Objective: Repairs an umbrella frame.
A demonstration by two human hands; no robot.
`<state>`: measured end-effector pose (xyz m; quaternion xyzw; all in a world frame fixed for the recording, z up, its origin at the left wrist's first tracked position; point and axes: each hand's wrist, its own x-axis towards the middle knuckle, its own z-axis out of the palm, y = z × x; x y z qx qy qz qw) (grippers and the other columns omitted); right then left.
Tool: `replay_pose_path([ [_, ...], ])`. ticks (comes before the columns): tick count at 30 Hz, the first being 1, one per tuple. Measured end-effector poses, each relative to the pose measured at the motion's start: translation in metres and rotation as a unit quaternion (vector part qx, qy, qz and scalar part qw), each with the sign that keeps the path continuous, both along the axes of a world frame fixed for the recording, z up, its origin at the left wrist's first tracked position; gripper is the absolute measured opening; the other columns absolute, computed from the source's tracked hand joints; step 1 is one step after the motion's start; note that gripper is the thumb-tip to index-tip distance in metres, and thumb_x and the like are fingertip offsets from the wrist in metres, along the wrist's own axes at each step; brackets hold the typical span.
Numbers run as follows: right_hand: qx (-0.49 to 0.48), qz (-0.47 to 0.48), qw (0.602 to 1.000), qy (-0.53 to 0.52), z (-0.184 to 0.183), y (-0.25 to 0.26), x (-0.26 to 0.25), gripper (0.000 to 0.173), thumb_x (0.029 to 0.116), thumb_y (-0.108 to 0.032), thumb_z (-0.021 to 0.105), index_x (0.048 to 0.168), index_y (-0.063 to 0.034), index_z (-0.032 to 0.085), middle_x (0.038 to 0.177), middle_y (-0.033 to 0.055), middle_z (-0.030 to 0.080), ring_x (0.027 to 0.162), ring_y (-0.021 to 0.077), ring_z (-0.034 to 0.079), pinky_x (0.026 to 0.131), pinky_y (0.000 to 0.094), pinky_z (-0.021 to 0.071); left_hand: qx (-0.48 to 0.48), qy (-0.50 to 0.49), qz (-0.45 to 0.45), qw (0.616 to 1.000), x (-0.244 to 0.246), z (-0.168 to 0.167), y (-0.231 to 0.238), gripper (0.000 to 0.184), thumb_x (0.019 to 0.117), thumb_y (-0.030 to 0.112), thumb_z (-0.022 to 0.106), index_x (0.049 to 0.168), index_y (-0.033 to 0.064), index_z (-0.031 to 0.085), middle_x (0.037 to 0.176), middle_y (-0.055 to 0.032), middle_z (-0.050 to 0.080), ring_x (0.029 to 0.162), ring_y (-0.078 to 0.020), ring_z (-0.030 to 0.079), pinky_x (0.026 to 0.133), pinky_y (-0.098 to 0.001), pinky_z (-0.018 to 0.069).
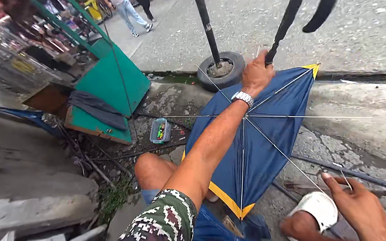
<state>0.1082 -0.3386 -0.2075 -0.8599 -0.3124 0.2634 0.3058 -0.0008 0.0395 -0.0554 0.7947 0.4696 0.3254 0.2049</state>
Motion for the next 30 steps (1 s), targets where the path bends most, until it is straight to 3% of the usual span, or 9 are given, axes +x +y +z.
replay_pose_path([
  [4, 0.006, 0.012, 1.0, 0.024, 0.016, -0.002, -0.015, 0.06, 0.105, -0.054, 0.047, 0.125, 0.0006, 0.061, 0.1, 0.0245, 0.067, 0.091, 0.0381, 0.066, 0.082, 0.0633, 0.05, -0.001, 0.026, -0.051, 0.998, -0.011, -0.02, -0.014, 0.049, 0.094, 0.021, 0.068, 0.141, 0.0103, 0.06, 0.104, -0.0109, 0.076, 0.094, -0.0259, 0.074, 0.085, -0.0501, 0.0602],
  [7, 0.04, 0.014, 0.999, 0.022, 0.01, -0.002, -0.015, 0.044, 0.1105, -0.038, 0.038, 0.114, -0.0004, 0.061, 0.089, 0.0186, 0.062, 0.083, 0.0326, 0.063, 0.075, 0.0589, 0.0496, -0.02, 0.026, -0.101, 0.994, -0.018, -0.038, -0.018, 0.058, 0.0926, 0.025, 0.072, 0.145, 0.0064, 0.055, 0.106, -0.0102, 0.075, 0.095, -0.02, 0.074, 0.09, -0.0425, 0.0602],
  [10, 0.069, 0.029, 0.997, 0.011, 0.009, -0.004, -0.022, 0.038, 0.1112, -0.033, 0.04, 0.11, -0.0044, 0.064, 0.083, 0.0152, 0.063, 0.075, 0.0318, 0.064, 0.068, 0.059, 0.0511, -0.033, 0.005, -0.151, 0.988, -0.028, -0.065, -0.016, 0.06, 0.0883, 0.021, 0.075, 0.142, 0.0023, 0.056, 0.112, -0.0114, 0.074, 0.1, -0.0184, 0.073, 0.094, -0.0403, 0.0594],
  [14, 0.156, 0.041, 0.985, 0.057, 0.007, 0.006, -0.02, 0.029, 0.1087, -0.026, 0.049, 0.118, -0.0109, 0.072, 0.081, 0.0043, 0.065, 0.06, 0.0128, 0.057, 0.057, 0.0351, 0.0517, -0.045, 0.0, -0.19, 0.981, -0.04, -0.095, -0.019, 0.055, 0.0922, 0.024, 0.073, 0.139, 0.0016, 0.055, 0.108, -0.0136, 0.073, 0.094, -0.0219, 0.073, 0.09, -0.0456, 0.0598],
  [17, 0.128, 0.07, 0.989, 0.037, 0.031, 0.029, -0.013, 0.029, 0.1093, -0.026, 0.049, 0.122, -0.0118, 0.072, 0.091, 0.0067, 0.07, 0.071, 0.0154, 0.062, 0.067, 0.0398, 0.0542, -0.074, -0.04, -0.212, 0.974, -0.041, -0.109, -0.02, 0.047, 0.0928, 0.025, 0.075, 0.129, 0.0008, 0.059, 0.106, -0.0124, 0.073, 0.088, -0.0204, 0.074, 0.082, -0.0424, 0.0628],
  [19, 0.094, 0.1, 0.991, 0.001, 0.057, 0.051, -0.008, 0.03, 0.1098, -0.027, 0.048, 0.118, -0.0119, 0.072, 0.088, 0.0082, 0.07, 0.07, 0.0199, 0.063, 0.065, 0.0458, 0.0532, -0.097, -0.066, -0.245, 0.962, -0.039, -0.111, -0.016, 0.043, 0.0925, 0.024, 0.076, 0.125, 0.002, 0.06, 0.103, -0.0091, 0.072, 0.085, -0.0163, 0.073, 0.079, -0.0372, 0.0626],
  [21, 0.063, 0.146, 0.987, -0.034, 0.074, 0.078, 0.005, 0.031, 0.1092, -0.031, 0.048, 0.112, -0.0125, 0.073, 0.081, 0.0077, 0.068, 0.067, 0.0218, 0.062, 0.062, 0.0497, 0.051, -0.121, -0.071, -0.279, 0.95, -0.038, -0.111, -0.011, 0.045, 0.0933, 0.024, 0.075, 0.132, 0.0044, 0.062, 0.104, -0.007, 0.073, 0.084, -0.0138, 0.071, 0.077, -0.0336, 0.0609],
  [24, 0.014, 0.236, 0.969, -0.064, 0.084, 0.124, 0.028, 0.035, 0.1084, -0.034, 0.046, 0.107, -0.0145, 0.074, 0.08, 0.0054, 0.067, 0.074, 0.0223, 0.065, 0.068, 0.0542, 0.0516, -0.16, -0.06, -0.304, 0.937, -0.041, -0.112, -0.003, 0.037, 0.0945, 0.024, 0.074, 0.127, 0.0076, 0.067, 0.11, -0.0057, 0.073, 0.087, -0.0122, 0.071, 0.077, -0.0324, 0.0615],
  [30, 0.113, 0.278, 0.951, -0.074, 0.071, 0.167, 0.051, 0.03, 0.1073, -0.031, 0.051, 0.114, -0.0151, 0.076, 0.094, -0.0005, 0.074, 0.079, 0.0062, 0.067, 0.076, 0.0335, 0.0559, -0.269, -0.14, -0.361, 0.882, -0.052, -0.114, 0.007, 0.029, 0.1015, 0.006, 0.06, 0.131, 0.0024, 0.058, 0.125, -0.0099, 0.069, 0.083, -0.0188, 0.074, 0.062, -0.034, 0.0636],
])
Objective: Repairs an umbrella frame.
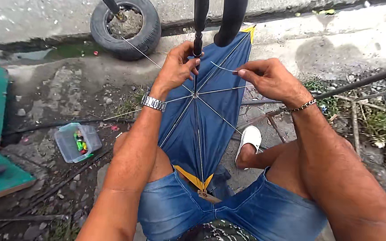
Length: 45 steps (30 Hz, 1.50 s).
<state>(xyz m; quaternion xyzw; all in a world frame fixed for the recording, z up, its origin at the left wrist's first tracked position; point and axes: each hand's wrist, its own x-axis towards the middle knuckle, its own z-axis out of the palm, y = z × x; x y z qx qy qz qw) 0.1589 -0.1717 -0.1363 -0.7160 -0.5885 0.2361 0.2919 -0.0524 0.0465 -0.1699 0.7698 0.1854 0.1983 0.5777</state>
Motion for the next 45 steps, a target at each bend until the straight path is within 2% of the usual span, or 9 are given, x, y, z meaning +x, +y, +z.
replay_pose_path([
  [2, 0.033, 0.005, 0.999, -0.006, -0.01, 0.007, 0.002, 0.03, 0.1066, -0.03, 0.051, 0.117, -0.0154, 0.075, 0.097, -0.0003, 0.075, 0.082, 0.0057, 0.068, 0.079, 0.0329, 0.057, -0.033, -0.007, -0.021, 0.999, -0.004, -0.004, 0.001, 0.029, 0.1039, 0.004, 0.053, 0.133, 0.0017, 0.054, 0.129, -0.0112, 0.067, 0.088, -0.0219, 0.075, 0.07, -0.0378, 0.0659],
  [6, 0.062, 0.029, 0.995, -0.078, -0.001, 0.021, -0.01, 0.028, 0.1064, -0.034, 0.048, 0.114, -0.0205, 0.072, 0.085, -0.0019, 0.07, 0.072, 0.0115, 0.064, 0.069, 0.042, 0.0537, -0.063, -0.038, -0.039, 0.997, -0.007, -0.009, 0.002, 0.034, 0.1046, 0.002, 0.049, 0.139, -0.0003, 0.05, 0.128, -0.0128, 0.067, 0.096, -0.0248, 0.074, 0.082, -0.0405, 0.0654],
  [9, 0.059, 0.038, 0.988, -0.135, 0.009, 0.035, -0.029, 0.028, 0.1053, -0.034, 0.048, 0.112, -0.0197, 0.072, 0.075, -0.0003, 0.063, 0.066, 0.0169, 0.058, 0.063, 0.0461, 0.0467, -0.088, -0.062, -0.031, 0.994, -0.009, -0.01, 0.0, 0.033, 0.1029, -0.001, 0.051, 0.135, -0.0019, 0.046, 0.126, -0.0144, 0.067, 0.096, -0.0262, 0.074, 0.083, -0.0414, 0.0651],
  [14, 0.033, 0.037, 0.983, -0.178, 0.014, 0.062, -0.042, 0.03, 0.1033, -0.039, 0.051, 0.108, -0.0201, 0.074, 0.077, 0.0017, 0.064, 0.07, 0.0202, 0.06, 0.068, 0.049, 0.0471, -0.088, -0.097, -0.042, 0.991, -0.008, -0.013, -0.005, 0.029, 0.1009, -0.001, 0.056, 0.129, -0.0023, 0.047, 0.121, -0.0149, 0.068, 0.093, -0.0258, 0.074, 0.083, -0.0409, 0.0649],
  [20, -0.008, 0.037, 0.982, -0.184, 0.021, 0.079, -0.037, 0.032, 0.1014, -0.043, 0.05, 0.105, -0.0227, 0.074, 0.078, 0.0002, 0.065, 0.073, 0.0201, 0.061, 0.07, 0.0517, 0.0469, -0.127, -0.118, -0.051, 0.984, -0.014, -0.023, 0.004, 0.041, 0.0939, 0.0, 0.064, 0.131, -0.001, 0.047, 0.126, -0.0165, 0.066, 0.096, -0.0275, 0.073, 0.085, -0.042, 0.0635],
  [26, 0.004, 0.033, 0.984, -0.174, 0.019, 0.087, -0.03, 0.03, 0.0983, -0.045, 0.053, 0.102, -0.0245, 0.075, 0.093, -0.0008, 0.073, 0.092, 0.017, 0.069, 0.08, 0.0526, 0.051, -0.162, -0.143, -0.078, 0.973, -0.021, -0.027, 0.011, 0.041, 0.095, 0.005, 0.065, 0.132, 0.0001, 0.046, 0.13, -0.0178, 0.064, 0.1, -0.0277, 0.072, 0.088, -0.0419, 0.0622],
  [34, 0.001, 0.041, 0.985, -0.165, 0.015, 0.094, -0.034, 0.033, 0.1001, -0.045, 0.051, 0.102, -0.0222, 0.075, 0.086, -0.0013, 0.062, 0.077, 0.0151, 0.057, 0.072, 0.0452, 0.0451, -0.177, -0.164, -0.073, 0.968, -0.02, -0.031, 0.007, 0.041, 0.0982, 0.008, 0.064, 0.135, -0.0031, 0.05, 0.126, -0.0158, 0.066, 0.099, -0.0251, 0.072, 0.088, -0.0409, 0.0621],
  [40, -0.014, 0.045, 0.985, -0.169, 0.015, 0.094, -0.034, 0.034, 0.1008, -0.045, 0.049, 0.103, -0.0215, 0.074, 0.088, 0.0007, 0.064, 0.08, 0.0179, 0.06, 0.073, 0.0493, 0.0462, -0.183, -0.172, -0.084, 0.964, -0.017, -0.033, 0.003, 0.034, 0.1004, 0.008, 0.062, 0.132, -0.0019, 0.053, 0.115, -0.0113, 0.069, 0.094, -0.0226, 0.072, 0.086, -0.0406, 0.0626],
  [45, -0.034, 0.076, 0.982, -0.169, 0.02, 0.09, -0.031, 0.032, 0.0987, -0.045, 0.052, 0.104, -0.0235, 0.075, 0.092, -0.0004, 0.07, 0.084, 0.0174, 0.067, 0.076, 0.0526, 0.0506, -0.197, -0.175, -0.102, 0.959, -0.017, -0.031, -0.001, 0.035, 0.0982, 0.006, 0.064, 0.131, -0.001, 0.054, 0.12, -0.0118, 0.068, 0.097, -0.0233, 0.072, 0.088, -0.0405, 0.0625],
])
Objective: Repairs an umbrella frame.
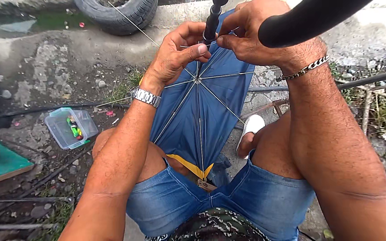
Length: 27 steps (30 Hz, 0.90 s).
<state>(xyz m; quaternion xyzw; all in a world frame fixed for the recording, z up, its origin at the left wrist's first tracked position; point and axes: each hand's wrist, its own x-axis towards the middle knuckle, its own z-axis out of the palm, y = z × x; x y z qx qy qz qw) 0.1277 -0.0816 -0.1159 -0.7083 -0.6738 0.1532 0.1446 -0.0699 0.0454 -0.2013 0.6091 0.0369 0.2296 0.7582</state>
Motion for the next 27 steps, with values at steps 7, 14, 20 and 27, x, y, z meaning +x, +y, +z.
replay_pose_path([
  [7, -0.026, -0.016, 0.999, 0.036, -0.0017, -0.0051, 0.0039, 0.031, 0.1005, -0.045, 0.05, 0.104, -0.0234, 0.072, 0.086, -0.0032, 0.068, 0.077, 0.0132, 0.063, 0.071, 0.0473, 0.0496, 0.002, 0.003, -0.023, 1.0, -0.0018, -0.0022, 0.0072, 0.052, 0.0958, 0.014, 0.07, 0.139, -0.0038, 0.048, 0.136, -0.0173, 0.06, 0.107, -0.0263, 0.07, 0.095, -0.0422, 0.0596],
  [14, 0.008, -0.05, 0.998, 0.036, 0.0004, -0.0088, 0.0031, 0.03, 0.0999, -0.044, 0.053, 0.101, -0.022, 0.073, 0.084, -0.004, 0.067, 0.074, 0.0097, 0.062, 0.069, 0.0414, 0.0487, 0.009, 0.007, -0.017, 1.0, -0.0031, -0.0028, 0.0067, 0.049, 0.095, 0.008, 0.068, 0.138, -0.0043, 0.048, 0.135, -0.0181, 0.061, 0.108, -0.0267, 0.07, 0.096, -0.0428, 0.0593],
  [20, 0.005, -0.048, 0.998, 0.036, -0.002, -0.0056, 0.0026, 0.032, 0.1009, -0.046, 0.051, 0.102, -0.0213, 0.072, 0.083, -0.0032, 0.067, 0.074, 0.0113, 0.062, 0.068, 0.0436, 0.0488, 0.004, 0.005, -0.006, 1.0, -0.003, -0.0028, 0.0065, 0.044, 0.0986, 0.006, 0.064, 0.138, -0.0048, 0.048, 0.132, -0.0177, 0.063, 0.104, -0.0266, 0.071, 0.094, -0.0421, 0.0606],
  [27, 0.006, -0.057, 0.998, 0.036, -0.0037, -0.0034, 0.0009, 0.032, 0.1007, -0.047, 0.051, 0.101, -0.0226, 0.071, 0.082, -0.004, 0.066, 0.074, 0.0108, 0.062, 0.069, 0.0433, 0.0485, 0.002, -0.006, -0.004, 1.0, -0.0037, -0.0047, 0.0068, 0.041, 0.1012, 0.007, 0.062, 0.138, -0.0055, 0.049, 0.132, -0.0179, 0.064, 0.102, -0.0262, 0.072, 0.092, -0.041, 0.0611],
])
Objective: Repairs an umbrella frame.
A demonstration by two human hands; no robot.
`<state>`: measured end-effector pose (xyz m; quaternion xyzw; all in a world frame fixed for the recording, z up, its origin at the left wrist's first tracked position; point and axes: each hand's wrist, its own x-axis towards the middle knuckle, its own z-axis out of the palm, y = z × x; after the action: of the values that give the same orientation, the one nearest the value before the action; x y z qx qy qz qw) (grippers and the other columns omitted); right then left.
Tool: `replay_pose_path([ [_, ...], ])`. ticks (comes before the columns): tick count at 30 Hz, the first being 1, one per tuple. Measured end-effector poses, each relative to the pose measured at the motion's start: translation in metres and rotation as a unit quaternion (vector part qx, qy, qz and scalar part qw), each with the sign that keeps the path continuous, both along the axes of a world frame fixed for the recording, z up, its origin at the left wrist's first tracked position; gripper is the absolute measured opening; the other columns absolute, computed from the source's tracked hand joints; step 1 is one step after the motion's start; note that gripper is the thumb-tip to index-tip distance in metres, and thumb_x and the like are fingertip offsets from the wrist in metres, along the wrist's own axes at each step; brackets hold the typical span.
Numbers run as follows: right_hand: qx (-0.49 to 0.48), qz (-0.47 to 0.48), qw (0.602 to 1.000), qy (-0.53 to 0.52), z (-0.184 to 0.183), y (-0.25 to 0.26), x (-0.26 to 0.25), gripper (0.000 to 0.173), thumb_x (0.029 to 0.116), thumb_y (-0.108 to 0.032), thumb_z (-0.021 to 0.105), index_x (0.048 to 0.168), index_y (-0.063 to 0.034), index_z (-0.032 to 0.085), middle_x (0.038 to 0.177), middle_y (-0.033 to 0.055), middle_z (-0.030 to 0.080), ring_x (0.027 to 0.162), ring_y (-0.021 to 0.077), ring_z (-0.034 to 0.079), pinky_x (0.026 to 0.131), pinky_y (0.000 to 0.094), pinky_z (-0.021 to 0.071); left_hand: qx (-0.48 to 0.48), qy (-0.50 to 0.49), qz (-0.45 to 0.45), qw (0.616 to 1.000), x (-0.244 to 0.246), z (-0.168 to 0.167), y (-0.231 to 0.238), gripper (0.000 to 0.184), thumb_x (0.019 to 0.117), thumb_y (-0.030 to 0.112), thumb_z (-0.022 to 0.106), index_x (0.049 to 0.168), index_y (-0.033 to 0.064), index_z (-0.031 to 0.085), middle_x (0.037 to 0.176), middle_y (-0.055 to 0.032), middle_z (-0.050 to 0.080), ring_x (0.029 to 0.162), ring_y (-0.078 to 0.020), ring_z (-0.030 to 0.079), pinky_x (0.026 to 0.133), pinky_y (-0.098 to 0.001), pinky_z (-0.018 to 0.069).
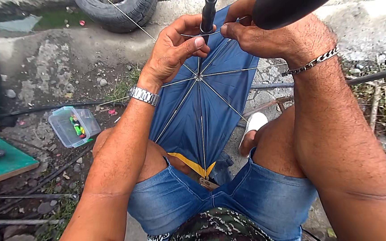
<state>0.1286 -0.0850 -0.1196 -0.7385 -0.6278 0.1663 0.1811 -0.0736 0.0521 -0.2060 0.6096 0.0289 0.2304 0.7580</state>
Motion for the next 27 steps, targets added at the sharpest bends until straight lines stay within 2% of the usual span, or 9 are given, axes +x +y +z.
replay_pose_path([
  [5, 0.045, 0.017, 0.998, -0.03, -0.002, 0.002, -0.004, 0.032, 0.1015, -0.044, 0.051, 0.103, -0.0202, 0.072, 0.08, -0.0007, 0.064, 0.072, 0.0161, 0.06, 0.066, 0.0465, 0.0467, 0.014, -0.006, 0.019, 1.0, -0.001, -0.002, 0.002, 0.036, 0.1027, 0.008, 0.059, 0.136, -0.0051, 0.051, 0.127, -0.017, 0.066, 0.098, -0.0261, 0.073, 0.09, -0.042, 0.0624],
  [11, 0.089, 0.06, 0.993, -0.049, -0.007, 0.008, 0.0, 0.032, 0.1049, -0.041, 0.05, 0.112, -0.0214, 0.073, 0.106, 0.0032, 0.073, 0.103, 0.0217, 0.069, 0.086, 0.0533, 0.0516, 0.035, 0.004, 0.042, 0.999, -0.001, -0.003, 0.001, 0.03, 0.1028, 0.009, 0.058, 0.129, -0.004, 0.053, 0.121, -0.0183, 0.069, 0.095, -0.0282, 0.074, 0.087, -0.0437, 0.0634],
  [15, 0.179, 0.038, 0.977, -0.112, -0.017, 0.012, 0.001, 0.035, 0.1049, -0.048, 0.051, 0.121, -0.0253, 0.073, 0.11, 0.0024, 0.075, 0.103, 0.0231, 0.071, 0.088, 0.0529, 0.0532, 0.022, -0.013, 0.061, 0.998, -0.002, -0.005, 0.001, 0.03, 0.1024, 0.008, 0.058, 0.129, -0.0035, 0.053, 0.123, -0.0191, 0.068, 0.094, -0.0293, 0.074, 0.086, -0.0444, 0.0636],
  [17, 0.277, -0.048, 0.941, -0.188, -0.022, 0.013, -0.006, 0.049, 0.0965, -0.058, 0.06, 0.105, -0.013, 0.076, 0.095, 0.0111, 0.074, 0.093, 0.0319, 0.07, 0.083, 0.0562, 0.0497, 0.015, -0.02, 0.084, 0.996, -0.002, -0.007, 0.001, 0.029, 0.102, 0.008, 0.058, 0.128, -0.0034, 0.053, 0.124, -0.0203, 0.068, 0.092, -0.0292, 0.074, 0.084, -0.044, 0.0637],
  [19, 0.315, -0.126, 0.912, -0.23, -0.027, 0.015, -0.019, 0.062, 0.0914, -0.065, 0.063, 0.098, -0.0037, 0.073, 0.095, 0.018, 0.072, 0.098, 0.0387, 0.068, 0.091, 0.0598, 0.0475, 0.014, -0.024, 0.11, 0.994, -0.002, -0.007, 0.0, 0.028, 0.1022, 0.008, 0.058, 0.127, -0.0039, 0.053, 0.124, -0.0212, 0.067, 0.091, -0.0293, 0.074, 0.082, -0.0438, 0.0641],
  [21, 0.329, -0.139, 0.919, -0.167, -0.038, 0.015, -0.038, 0.042, 0.0966, -0.045, 0.067, 0.102, -0.0033, 0.072, 0.097, 0.0158, 0.071, 0.095, 0.0309, 0.069, 0.084, 0.0473, 0.0541, 0.02, -0.025, 0.133, 0.991, 0.0, -0.006, -0.004, 0.028, 0.1015, 0.006, 0.058, 0.126, -0.0059, 0.054, 0.12, -0.0211, 0.069, 0.09, -0.0299, 0.074, 0.082, -0.0453, 0.0646],
  [23, 0.338, -0.125, 0.932, -0.026, -0.056, 0.012, -0.057, 0.022, 0.1008, -0.021, 0.062, 0.108, -0.003, 0.074, 0.096, 0.0109, 0.071, 0.085, 0.0188, 0.07, 0.076, 0.0354, 0.0589, 0.024, -0.026, 0.152, 0.988, 0.003, -0.003, -0.01, 0.027, 0.1002, 0.004, 0.06, 0.124, -0.006, 0.055, 0.11, -0.018, 0.071, 0.087, -0.0289, 0.075, 0.082, -0.046, 0.0652],
  [25, 0.353, -0.12, 0.918, 0.135, -0.067, 0.006, -0.074, 0.019, 0.1013, -0.009, 0.06, 0.111, 0.0014, 0.073, 0.1, 0.0104, 0.073, 0.086, 0.0138, 0.072, 0.08, 0.0301, 0.0615, 0.028, -0.028, 0.165, 0.986, 0.006, -0.002, -0.016, 0.025, 0.0994, 0.002, 0.061, 0.123, -0.0057, 0.057, 0.104, -0.0154, 0.072, 0.085, -0.0277, 0.075, 0.081, -0.0455, 0.0655],
  [27, 0.356, -0.131, 0.875, 0.301, -0.07, -0.001, -0.088, 0.025, 0.1013, -0.002, 0.058, 0.122, 0.008, 0.068, 0.11, 0.0152, 0.074, 0.099, 0.018, 0.073, 0.091, 0.0331, 0.0612, 0.031, -0.025, 0.172, 0.984, 0.006, 0.0, -0.019, 0.026, 0.0994, 0.002, 0.061, 0.124, -0.0069, 0.057, 0.104, -0.0162, 0.073, 0.087, -0.0284, 0.075, 0.08, -0.0455, 0.0659],
])
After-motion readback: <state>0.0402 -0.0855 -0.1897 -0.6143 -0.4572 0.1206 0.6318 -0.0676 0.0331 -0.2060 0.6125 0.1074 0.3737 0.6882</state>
